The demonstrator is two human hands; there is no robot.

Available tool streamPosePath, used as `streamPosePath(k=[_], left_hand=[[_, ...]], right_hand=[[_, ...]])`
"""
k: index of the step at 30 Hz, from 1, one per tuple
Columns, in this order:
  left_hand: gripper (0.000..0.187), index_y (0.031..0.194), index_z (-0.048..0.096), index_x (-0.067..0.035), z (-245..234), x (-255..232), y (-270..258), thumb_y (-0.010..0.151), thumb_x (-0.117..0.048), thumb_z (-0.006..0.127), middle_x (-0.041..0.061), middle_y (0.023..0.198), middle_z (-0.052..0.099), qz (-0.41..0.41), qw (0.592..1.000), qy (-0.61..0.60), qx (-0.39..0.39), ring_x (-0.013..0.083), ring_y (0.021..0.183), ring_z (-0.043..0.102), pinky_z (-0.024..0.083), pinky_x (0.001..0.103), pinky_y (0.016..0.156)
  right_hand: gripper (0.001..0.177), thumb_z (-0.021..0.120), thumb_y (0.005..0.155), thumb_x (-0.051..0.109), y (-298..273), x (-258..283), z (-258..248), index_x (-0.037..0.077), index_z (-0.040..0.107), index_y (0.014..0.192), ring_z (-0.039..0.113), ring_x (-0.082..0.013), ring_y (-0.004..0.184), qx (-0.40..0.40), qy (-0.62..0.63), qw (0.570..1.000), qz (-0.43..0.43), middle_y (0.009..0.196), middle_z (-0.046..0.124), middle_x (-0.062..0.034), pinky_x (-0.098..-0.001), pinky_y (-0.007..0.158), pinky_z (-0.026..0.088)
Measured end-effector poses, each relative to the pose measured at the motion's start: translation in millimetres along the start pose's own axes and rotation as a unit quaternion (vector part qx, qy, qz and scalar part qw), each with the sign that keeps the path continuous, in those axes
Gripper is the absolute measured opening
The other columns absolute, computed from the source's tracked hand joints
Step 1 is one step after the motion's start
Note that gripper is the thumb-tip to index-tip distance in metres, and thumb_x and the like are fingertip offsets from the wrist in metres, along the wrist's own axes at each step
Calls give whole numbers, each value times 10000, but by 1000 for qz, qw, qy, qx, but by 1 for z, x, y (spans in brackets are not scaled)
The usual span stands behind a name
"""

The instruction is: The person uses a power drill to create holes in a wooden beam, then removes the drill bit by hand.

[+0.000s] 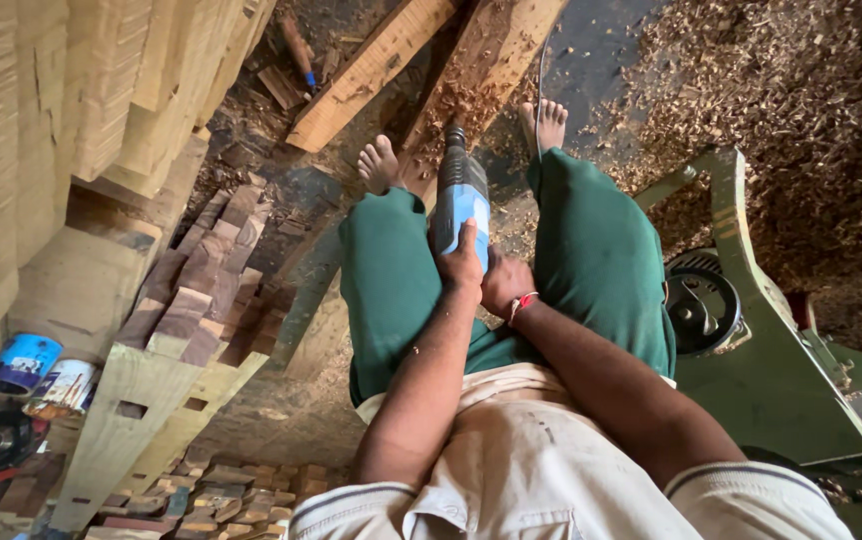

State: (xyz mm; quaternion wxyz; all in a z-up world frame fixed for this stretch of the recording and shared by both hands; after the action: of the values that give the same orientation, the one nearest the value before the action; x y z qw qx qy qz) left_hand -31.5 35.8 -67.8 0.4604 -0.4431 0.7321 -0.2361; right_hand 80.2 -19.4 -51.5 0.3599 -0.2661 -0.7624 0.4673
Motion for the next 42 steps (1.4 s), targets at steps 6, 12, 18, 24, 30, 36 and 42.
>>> streamPosePath(k=[6, 12, 18, 24, 30, 36, 42], left_hand=[[886, 1472, 483, -34, -1, 14, -1, 772, -421, 865, 165, 1506, 532, -20, 996, 78, -35, 300, 1374, 515, 396, 402, 1149], [745, 1434, 543, -24, 7, -2, -2, 823, -348, 821, 173, 1430, 602, 35, 999, -11, 3, 300, 1311, 569, 438, 411, 1121], [711, 1414, 531, -26, 2, -5, 1, 817, -273, 831, 152, 1413, 581, 34, 999, 4, -6, 298, 1298, 550, 422, 412, 1107], [680, 1396, 560, -21, -2, -7, 4, 820, -267, 824, 154, 1385, 605, 26, 998, -55, 24, 295, 1270, 576, 455, 418, 1092], [711, 1423, 545, -27, -8, -5, 7, 825, -304, 812, 142, 1422, 586, 9, 999, -44, 25, 285, 1299, 559, 446, 411, 1100], [750, 1421, 557, -17, -9, 6, 7, 808, -341, 843, 168, 1447, 564, 18, 999, 35, -18, 306, 1319, 542, 423, 416, 1123], [780, 1451, 517, -37, -10, 12, 7, 812, -369, 815, 147, 1449, 569, -13, 1000, 3, 10, 300, 1327, 545, 422, 417, 1118]], right_hand=[[428, 651, 844, 311, -1, 0, -11, 17, 598, 1151, 682, -492, 888, -2, 5, 1000, -3, 949, 715, -291, -579, 805, 530], [454, 668, 839, 314, 2, 2, -11, -4, 585, 1151, 674, -494, 903, 9, 2, 1000, -1, 958, 708, -298, -583, 813, 515], [402, 683, 836, 294, 2, -3, -5, -15, 591, 1077, 663, -493, 933, -31, 23, 999, -11, 978, 698, -304, -570, 841, 518], [426, 681, 831, 301, 2, 4, 1, -18, 571, 1091, 675, -503, 833, -7, -13, 1000, -6, 905, 701, -307, -591, 746, 530], [366, 648, 862, 280, 2, 5, 8, 2, 577, 1089, 679, -500, 813, -14, -1, 1000, -11, 858, 702, -302, -597, 742, 531], [359, 642, 850, 267, 2, 8, -4, 5, 581, 1088, 666, -519, 813, -14, 8, 1000, 0, 877, 693, -318, -610, 746, 516], [331, 619, 879, 262, -2, 13, -7, 2, 582, 1081, 671, -512, 851, -48, 25, 998, -30, 921, 699, -317, -597, 768, 523]])
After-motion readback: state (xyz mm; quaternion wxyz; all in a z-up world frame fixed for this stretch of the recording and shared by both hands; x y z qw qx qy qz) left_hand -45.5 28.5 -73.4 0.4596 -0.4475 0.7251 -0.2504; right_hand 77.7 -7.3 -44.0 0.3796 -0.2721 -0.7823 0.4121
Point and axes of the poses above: each hand's wrist, its own y-axis towards the middle knuckle, its own z-axis out of the palm, x = y × z, the point moved 8 cm from there along y, towards the middle knuckle
